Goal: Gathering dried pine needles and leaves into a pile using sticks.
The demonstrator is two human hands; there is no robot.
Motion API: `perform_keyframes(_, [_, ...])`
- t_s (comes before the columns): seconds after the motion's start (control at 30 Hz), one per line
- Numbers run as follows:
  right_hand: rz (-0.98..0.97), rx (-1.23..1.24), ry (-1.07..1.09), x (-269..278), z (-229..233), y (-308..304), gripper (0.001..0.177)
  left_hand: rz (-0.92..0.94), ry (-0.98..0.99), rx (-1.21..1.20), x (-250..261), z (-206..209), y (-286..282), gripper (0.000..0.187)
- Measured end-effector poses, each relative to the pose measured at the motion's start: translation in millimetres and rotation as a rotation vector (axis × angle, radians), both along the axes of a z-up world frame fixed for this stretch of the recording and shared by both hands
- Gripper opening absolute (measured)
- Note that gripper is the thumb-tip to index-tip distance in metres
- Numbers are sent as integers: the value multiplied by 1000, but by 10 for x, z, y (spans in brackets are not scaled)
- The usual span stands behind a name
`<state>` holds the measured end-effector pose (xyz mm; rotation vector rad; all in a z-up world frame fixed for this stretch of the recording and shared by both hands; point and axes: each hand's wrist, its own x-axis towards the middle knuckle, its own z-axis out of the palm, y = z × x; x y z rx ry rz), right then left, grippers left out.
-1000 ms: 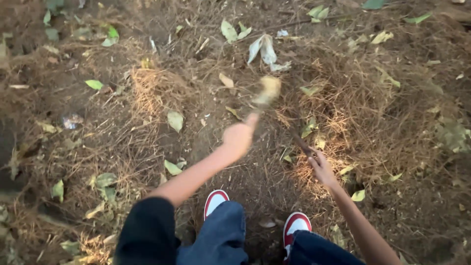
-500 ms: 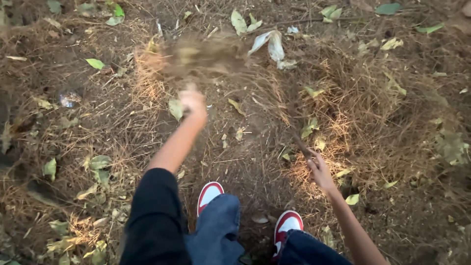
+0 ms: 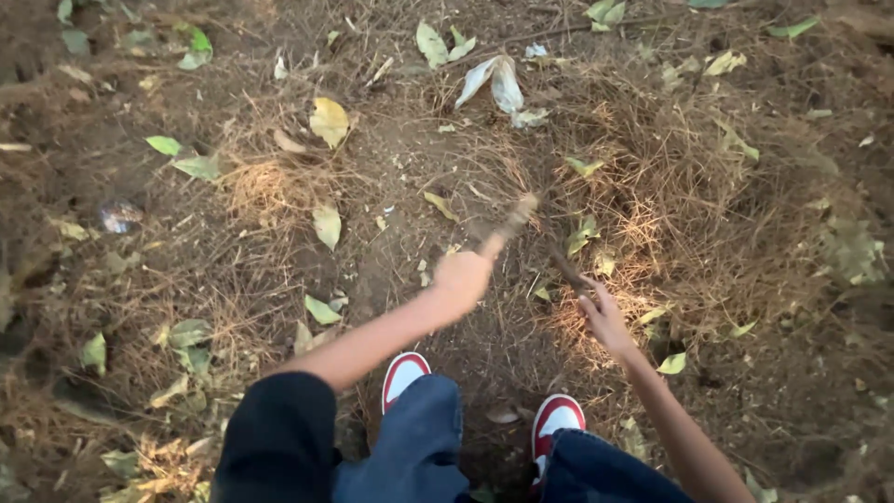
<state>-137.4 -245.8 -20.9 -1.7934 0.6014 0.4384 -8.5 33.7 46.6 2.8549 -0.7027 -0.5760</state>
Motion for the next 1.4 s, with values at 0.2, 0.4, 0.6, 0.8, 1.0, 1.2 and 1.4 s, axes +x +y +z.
perform_keyframes(0.2, [35, 23, -8, -19, 117, 60, 50, -21, 39, 21, 18, -1034, -130, 56])
perform_keyframes(0.4, [-72, 47, -89, -120, 215, -170, 50, 564, -145, 104, 710, -1366, 675, 34])
perform_keyframes(0.6, [-211, -97, -84, -187, 689, -192, 51, 739, -185, 527, 1335, -1192, 2133, 30])
perform_keyframes(0.8, [-233, -57, -180, -326, -18, -522, 48, 506, -329, 230, 664, -380, 1686, 48])
perform_keyframes(1.0, [-230, -139, -92, -276, -393, -351, 48, -132, -74, -41, -737, -671, 160, 64])
perform_keyframes(1.2, [-153, -34, -165, -265, -329, -352, 43, -150, -439, 33, -331, -967, 589, 65])
perform_keyframes(1.4, [-246, 40, -45, -315, -249, -438, 49, 221, -391, 351, 562, -713, 1726, 65])
